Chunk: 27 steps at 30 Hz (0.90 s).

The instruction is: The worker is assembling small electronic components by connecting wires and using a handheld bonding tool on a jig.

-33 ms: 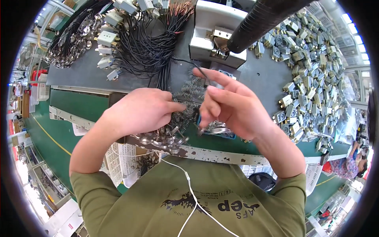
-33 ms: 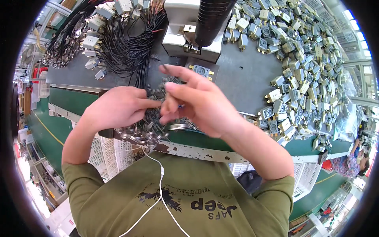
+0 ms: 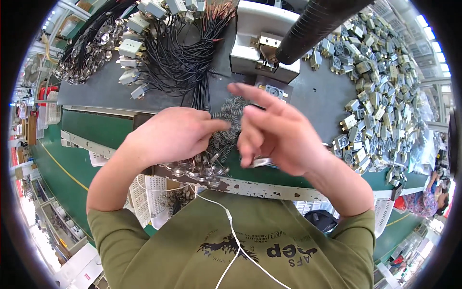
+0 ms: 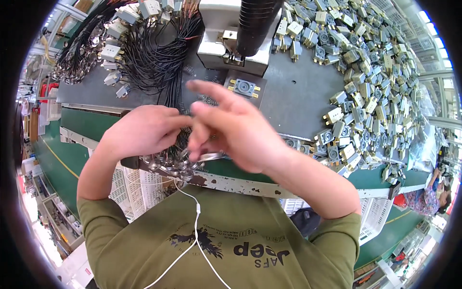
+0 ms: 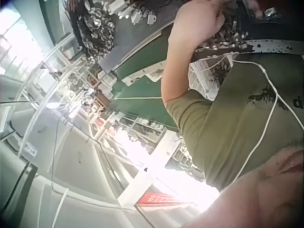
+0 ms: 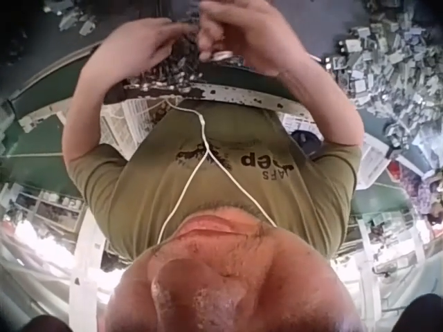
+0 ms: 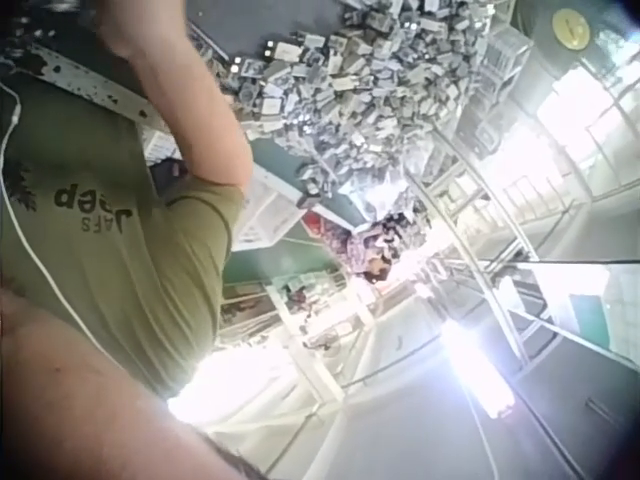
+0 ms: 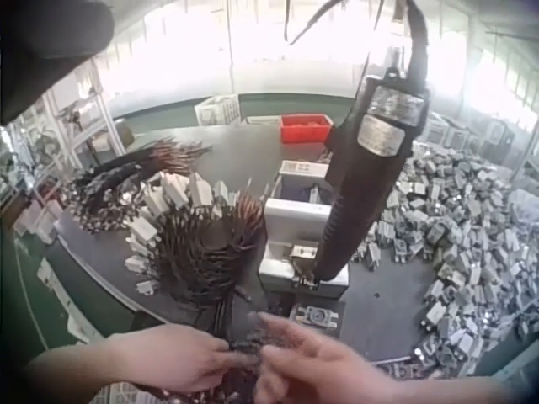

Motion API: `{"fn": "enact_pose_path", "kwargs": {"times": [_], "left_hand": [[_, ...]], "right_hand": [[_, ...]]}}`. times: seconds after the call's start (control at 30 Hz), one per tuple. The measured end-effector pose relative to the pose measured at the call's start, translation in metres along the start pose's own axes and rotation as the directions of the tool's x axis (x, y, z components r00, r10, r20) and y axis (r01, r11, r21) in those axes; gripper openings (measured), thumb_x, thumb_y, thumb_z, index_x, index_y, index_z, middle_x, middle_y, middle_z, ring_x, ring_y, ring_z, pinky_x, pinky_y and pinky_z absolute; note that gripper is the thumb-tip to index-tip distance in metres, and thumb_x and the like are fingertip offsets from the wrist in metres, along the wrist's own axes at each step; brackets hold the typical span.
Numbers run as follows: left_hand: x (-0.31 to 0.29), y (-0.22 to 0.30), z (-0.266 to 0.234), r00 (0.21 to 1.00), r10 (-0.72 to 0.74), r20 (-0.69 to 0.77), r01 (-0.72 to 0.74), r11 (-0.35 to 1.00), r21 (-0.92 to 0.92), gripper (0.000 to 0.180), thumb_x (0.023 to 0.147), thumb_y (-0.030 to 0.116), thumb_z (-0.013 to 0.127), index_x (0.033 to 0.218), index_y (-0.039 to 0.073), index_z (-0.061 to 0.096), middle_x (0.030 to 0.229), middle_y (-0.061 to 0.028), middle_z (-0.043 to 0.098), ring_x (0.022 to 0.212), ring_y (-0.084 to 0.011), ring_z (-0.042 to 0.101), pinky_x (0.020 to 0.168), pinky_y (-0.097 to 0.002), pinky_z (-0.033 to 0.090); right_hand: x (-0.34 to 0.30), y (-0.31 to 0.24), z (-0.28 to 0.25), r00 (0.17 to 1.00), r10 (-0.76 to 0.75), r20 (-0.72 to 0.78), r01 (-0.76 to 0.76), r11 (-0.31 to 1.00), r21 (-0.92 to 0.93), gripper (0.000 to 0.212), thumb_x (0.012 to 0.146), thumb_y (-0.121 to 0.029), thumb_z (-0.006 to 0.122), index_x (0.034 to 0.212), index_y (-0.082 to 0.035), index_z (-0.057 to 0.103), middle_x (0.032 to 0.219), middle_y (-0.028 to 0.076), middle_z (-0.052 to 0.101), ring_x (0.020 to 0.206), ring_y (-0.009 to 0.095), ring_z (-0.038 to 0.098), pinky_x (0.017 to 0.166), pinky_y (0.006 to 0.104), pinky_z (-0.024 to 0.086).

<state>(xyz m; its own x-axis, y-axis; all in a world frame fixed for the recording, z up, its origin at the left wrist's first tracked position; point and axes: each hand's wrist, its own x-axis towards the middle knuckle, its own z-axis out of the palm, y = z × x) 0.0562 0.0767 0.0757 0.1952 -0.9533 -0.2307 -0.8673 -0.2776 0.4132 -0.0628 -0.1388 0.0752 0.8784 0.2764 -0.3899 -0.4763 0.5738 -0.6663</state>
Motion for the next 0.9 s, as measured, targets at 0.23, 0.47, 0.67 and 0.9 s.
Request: {"fn": "enact_pose_path", "kwargs": {"times": [0.23,0.47,0.67,0.9], "left_hand": [[0.005,-0.013,-0.028,0.914,-0.128,-0.384,0.063,0.982,-0.176,0.016,0.095,0.014,0.068,0.108,0.007,0.067,0.091,-0.0112,0.068,0.087,-0.0319,0.068,0.078,-0.0417,0.054],[0.070,-0.007,-0.018,0.854,0.151,-0.498,-0.167,0.986,0.012,0.013,0.091,0.014,0.072,0.100,0.006,0.068,0.093,-0.0089,0.068,0.088,-0.0296,0.068,0.078,-0.0414,0.054],[0.092,-0.004,-0.005,0.874,0.058,-0.483,-0.092,0.995,-0.047,0.013,0.090,0.014,0.072,0.099,0.007,0.067,0.091,-0.0077,0.069,0.089,-0.0298,0.068,0.078,-0.0408,0.055],[0.103,-0.012,-0.001,0.879,0.084,-0.469,-0.111,0.993,-0.030,0.015,0.089,0.014,0.073,0.100,0.007,0.066,0.093,-0.0087,0.070,0.087,-0.0299,0.069,0.076,-0.0399,0.055]], "right_hand": [[-0.013,0.006,-0.035,0.966,-0.255,0.042,0.072,0.111,-0.991,0.057,0.100,-0.008,0.059,0.155,-0.012,0.045,0.073,0.012,0.072,0.066,0.032,0.072,0.066,0.0411,0.056],[-0.013,0.046,-0.070,0.758,-0.653,-0.016,-0.044,-0.027,-0.999,0.020,0.092,-0.006,0.070,0.112,-0.006,0.067,0.093,0.014,0.071,0.081,0.034,0.072,0.070,0.0413,0.057],[-0.009,0.038,-0.081,0.745,-0.666,0.035,-0.006,-0.059,-0.998,0.019,0.091,-0.007,0.074,0.109,-0.006,0.068,0.092,0.011,0.071,0.079,0.030,0.071,0.071,0.0373,0.058],[-0.022,0.047,-0.079,0.675,-0.725,-0.138,0.053,0.234,-0.971,0.039,0.085,-0.017,0.084,0.118,-0.004,0.067,0.104,0.010,0.066,0.086,0.021,0.069,0.070,0.0331,0.058]]}}
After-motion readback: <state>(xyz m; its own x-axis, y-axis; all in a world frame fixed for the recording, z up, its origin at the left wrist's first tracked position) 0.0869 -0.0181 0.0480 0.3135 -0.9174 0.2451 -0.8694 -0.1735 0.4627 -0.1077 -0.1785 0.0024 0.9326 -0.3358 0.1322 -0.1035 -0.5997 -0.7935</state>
